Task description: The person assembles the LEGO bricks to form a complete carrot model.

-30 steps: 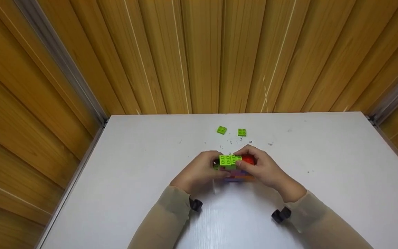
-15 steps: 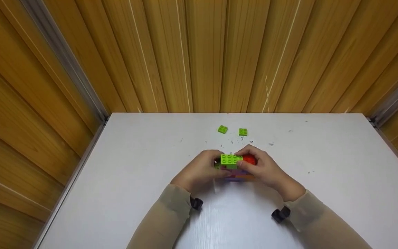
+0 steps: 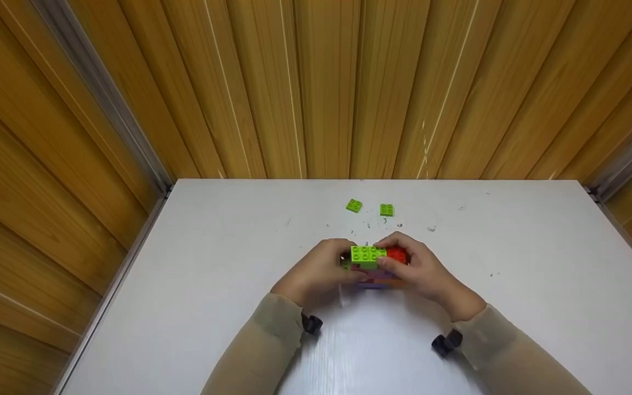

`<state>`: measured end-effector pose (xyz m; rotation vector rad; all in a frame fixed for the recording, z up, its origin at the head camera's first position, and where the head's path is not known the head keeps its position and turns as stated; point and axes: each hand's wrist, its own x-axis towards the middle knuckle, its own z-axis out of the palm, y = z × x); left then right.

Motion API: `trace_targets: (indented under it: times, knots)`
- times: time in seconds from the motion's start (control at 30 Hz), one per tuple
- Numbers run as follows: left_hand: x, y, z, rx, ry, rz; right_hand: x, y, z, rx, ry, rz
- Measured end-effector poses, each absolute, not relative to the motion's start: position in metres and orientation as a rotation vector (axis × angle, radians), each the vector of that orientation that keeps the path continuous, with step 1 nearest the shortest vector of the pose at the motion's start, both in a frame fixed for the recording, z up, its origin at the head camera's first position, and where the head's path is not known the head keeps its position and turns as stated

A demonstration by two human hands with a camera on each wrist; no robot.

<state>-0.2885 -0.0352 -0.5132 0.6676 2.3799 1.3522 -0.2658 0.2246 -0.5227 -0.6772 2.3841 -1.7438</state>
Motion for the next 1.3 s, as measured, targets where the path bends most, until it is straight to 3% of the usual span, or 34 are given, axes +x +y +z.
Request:
trace_targets:
  times: [0.77, 1.1, 1.3]
  knots:
    - [-0.295, -0.038, -0.510, 0.635, 2.322, 1.319, -0.285, 0.271, -0.540, -0.647, 2.288, -1.678]
    - [-0.350, -0.078, -0.493, 0.599, 2.269, 1.154, -0.284, 0.268, -0.537, -0.571, 2.324, -1.639]
    - [-0.381, -0.069, -0.491, 0.407, 2.400, 1.214, -0.283, 0.272, -0.539, -0.579, 2.290, -1.648]
